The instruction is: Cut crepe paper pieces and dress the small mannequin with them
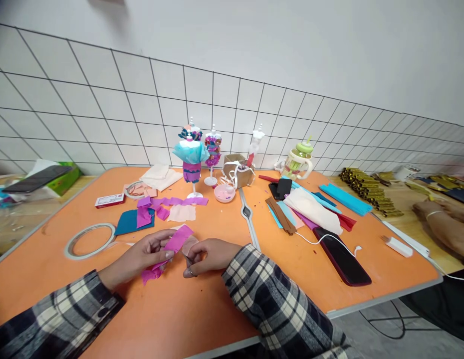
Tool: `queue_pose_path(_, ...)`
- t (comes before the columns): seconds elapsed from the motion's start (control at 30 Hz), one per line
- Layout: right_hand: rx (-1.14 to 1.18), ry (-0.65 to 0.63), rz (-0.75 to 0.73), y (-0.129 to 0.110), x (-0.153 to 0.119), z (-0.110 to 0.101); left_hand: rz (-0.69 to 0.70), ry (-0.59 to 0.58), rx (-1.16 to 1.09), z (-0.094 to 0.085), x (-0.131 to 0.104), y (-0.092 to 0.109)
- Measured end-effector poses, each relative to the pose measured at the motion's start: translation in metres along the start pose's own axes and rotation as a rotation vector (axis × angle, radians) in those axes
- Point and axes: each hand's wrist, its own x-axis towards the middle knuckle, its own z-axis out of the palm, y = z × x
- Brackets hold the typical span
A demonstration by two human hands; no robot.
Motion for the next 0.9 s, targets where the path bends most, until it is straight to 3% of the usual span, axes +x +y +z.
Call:
queue_pose_path(0.6,0.005,0.035,-0.038,0.0039,0.0033,0.0009,0.012,-0.092,-0.023,-0.0015,0.0004,-0.0023)
queue_pose_path(0.9,-0.04,0.045,0.033,0.0058,0.0037,0.0008,0.02,-0.077,0.002,-0.0019,-0.0006,-0.0043)
